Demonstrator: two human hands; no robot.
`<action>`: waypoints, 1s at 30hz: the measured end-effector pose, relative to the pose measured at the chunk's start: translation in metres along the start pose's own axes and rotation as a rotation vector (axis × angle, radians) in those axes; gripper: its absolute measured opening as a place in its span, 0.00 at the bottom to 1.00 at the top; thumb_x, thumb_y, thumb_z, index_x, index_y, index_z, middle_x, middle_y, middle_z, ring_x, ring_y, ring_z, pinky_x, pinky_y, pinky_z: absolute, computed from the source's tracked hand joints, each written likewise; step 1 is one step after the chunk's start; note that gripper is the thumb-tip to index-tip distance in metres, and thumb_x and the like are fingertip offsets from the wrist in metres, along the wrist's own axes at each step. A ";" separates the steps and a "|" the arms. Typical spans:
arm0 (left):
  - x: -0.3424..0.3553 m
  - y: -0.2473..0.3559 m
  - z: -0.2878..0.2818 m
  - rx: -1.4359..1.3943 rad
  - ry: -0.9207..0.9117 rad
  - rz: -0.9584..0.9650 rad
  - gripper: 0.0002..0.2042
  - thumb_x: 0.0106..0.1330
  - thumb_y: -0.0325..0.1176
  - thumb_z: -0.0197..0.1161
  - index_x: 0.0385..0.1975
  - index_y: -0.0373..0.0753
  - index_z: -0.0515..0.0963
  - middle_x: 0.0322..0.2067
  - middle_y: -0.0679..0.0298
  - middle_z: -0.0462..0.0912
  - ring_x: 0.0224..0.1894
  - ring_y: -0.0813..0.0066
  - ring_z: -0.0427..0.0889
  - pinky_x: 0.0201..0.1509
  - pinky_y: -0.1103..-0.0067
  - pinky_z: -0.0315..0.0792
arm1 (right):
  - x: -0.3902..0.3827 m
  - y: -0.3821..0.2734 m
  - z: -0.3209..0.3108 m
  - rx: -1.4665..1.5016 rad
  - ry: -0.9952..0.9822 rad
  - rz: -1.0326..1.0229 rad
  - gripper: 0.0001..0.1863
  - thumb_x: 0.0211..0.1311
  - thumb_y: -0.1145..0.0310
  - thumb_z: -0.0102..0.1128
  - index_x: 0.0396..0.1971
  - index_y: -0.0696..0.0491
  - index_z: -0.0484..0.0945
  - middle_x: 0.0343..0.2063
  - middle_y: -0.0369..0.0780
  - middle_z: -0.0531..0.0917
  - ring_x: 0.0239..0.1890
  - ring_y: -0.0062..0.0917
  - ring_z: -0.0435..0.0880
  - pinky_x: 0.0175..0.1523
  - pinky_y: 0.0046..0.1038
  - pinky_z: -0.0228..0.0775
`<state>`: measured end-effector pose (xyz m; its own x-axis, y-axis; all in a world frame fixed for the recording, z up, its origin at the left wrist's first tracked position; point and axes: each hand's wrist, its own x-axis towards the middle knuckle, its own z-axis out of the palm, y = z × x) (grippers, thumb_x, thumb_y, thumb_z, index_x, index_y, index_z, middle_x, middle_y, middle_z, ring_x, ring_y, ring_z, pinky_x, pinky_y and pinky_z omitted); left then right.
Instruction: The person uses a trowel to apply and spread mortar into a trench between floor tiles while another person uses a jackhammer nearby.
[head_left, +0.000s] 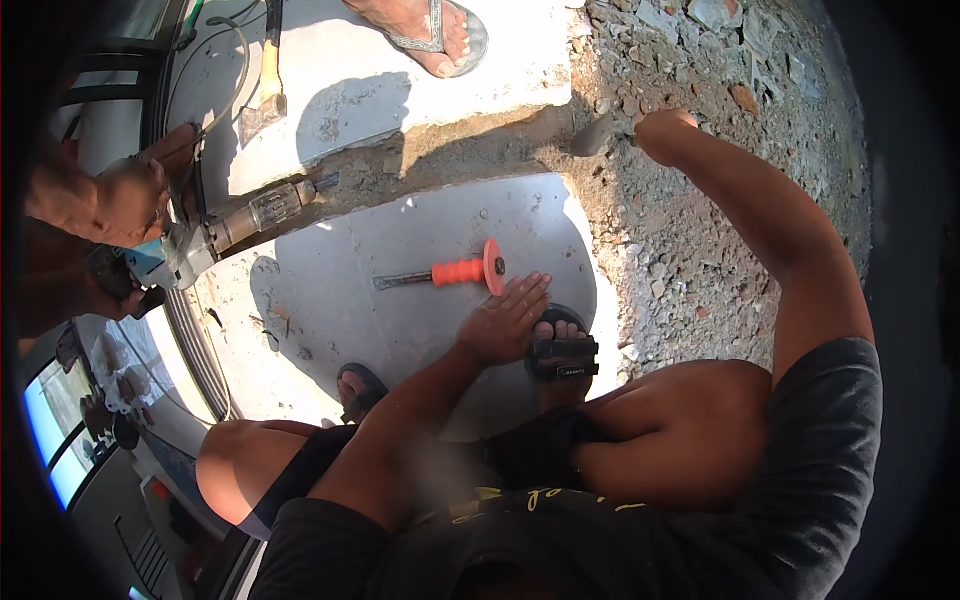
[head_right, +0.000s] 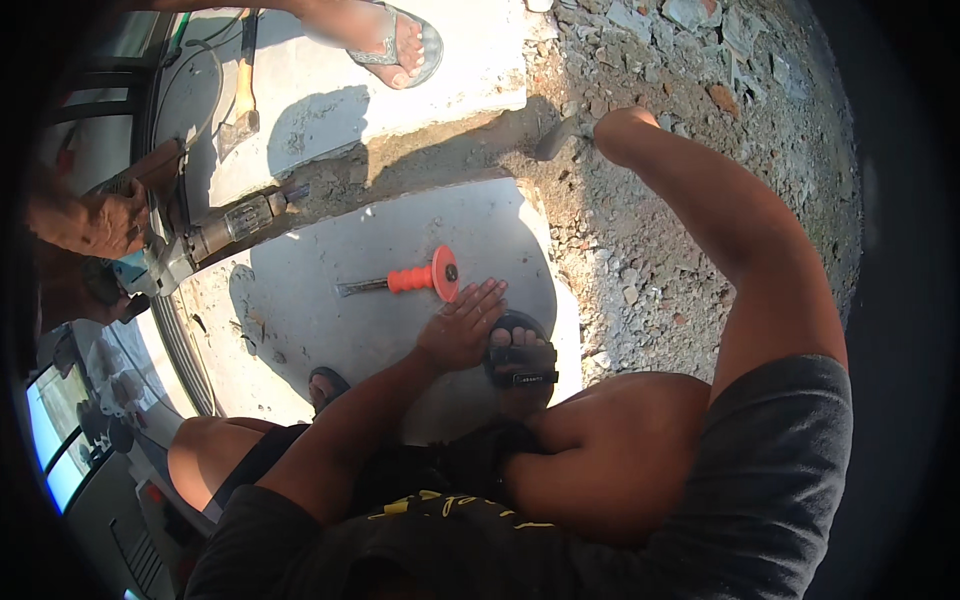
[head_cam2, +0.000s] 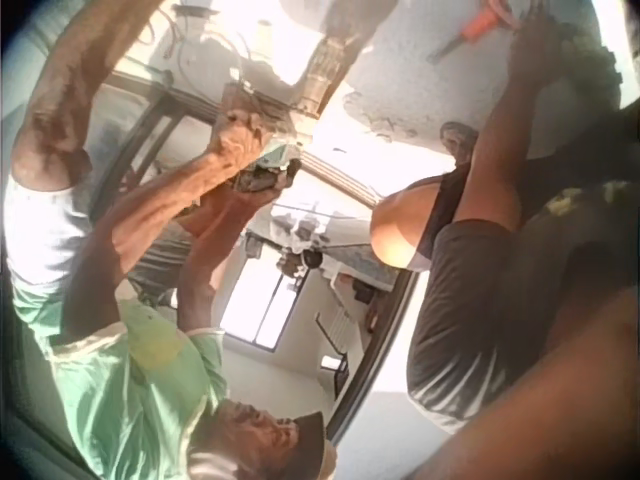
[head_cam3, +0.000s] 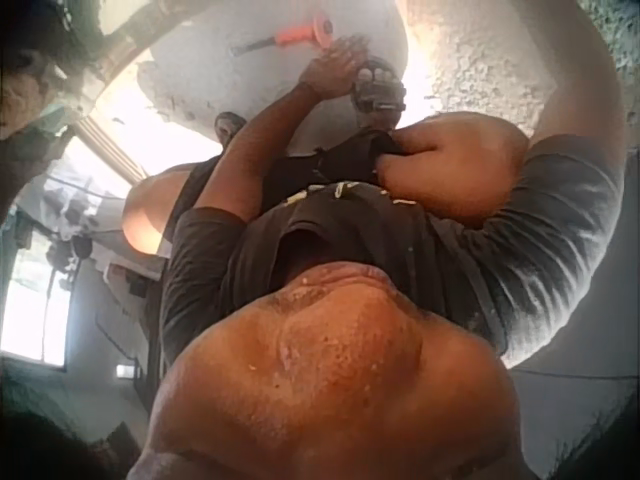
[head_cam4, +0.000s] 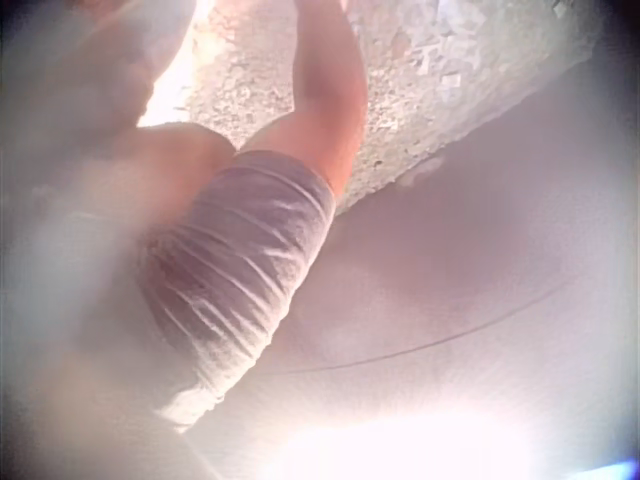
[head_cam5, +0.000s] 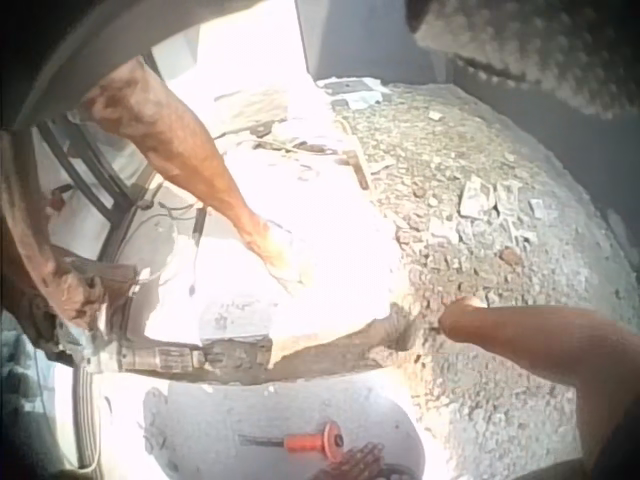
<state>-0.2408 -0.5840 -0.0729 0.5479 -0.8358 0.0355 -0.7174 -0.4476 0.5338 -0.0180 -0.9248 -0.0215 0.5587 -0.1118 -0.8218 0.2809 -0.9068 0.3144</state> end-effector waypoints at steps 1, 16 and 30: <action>-0.002 0.001 0.001 0.007 0.005 0.015 0.22 0.65 0.36 0.54 0.56 0.32 0.76 0.68 0.50 0.71 0.73 0.58 0.67 0.78 0.62 0.56 | -0.007 0.014 0.009 0.017 0.039 0.060 0.15 0.61 0.76 0.65 0.48 0.47 0.88 0.45 0.40 0.89 0.46 0.35 0.89 0.46 0.39 0.81; -0.003 0.003 0.000 0.011 -0.038 -0.011 0.23 0.67 0.38 0.56 0.58 0.32 0.75 0.69 0.51 0.69 0.74 0.59 0.65 0.79 0.62 0.54 | 0.044 -0.082 -0.018 -0.071 -0.033 -0.371 0.18 0.51 0.74 0.67 0.45 0.55 0.87 0.41 0.46 0.88 0.42 0.37 0.89 0.40 0.41 0.82; -0.001 0.004 -0.003 -0.004 0.055 -0.006 0.21 0.68 0.37 0.53 0.54 0.30 0.77 0.66 0.49 0.74 0.70 0.56 0.71 0.76 0.62 0.59 | 0.034 0.043 0.033 -0.223 -0.086 -0.115 0.22 0.40 0.81 0.64 0.41 0.51 0.89 0.43 0.48 0.88 0.43 0.43 0.89 0.44 0.42 0.82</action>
<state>-0.2427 -0.5840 -0.0689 0.5748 -0.8145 0.0784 -0.7127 -0.4512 0.5371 -0.0132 -0.9811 -0.0513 0.4472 -0.0558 -0.8927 0.5094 -0.8045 0.3054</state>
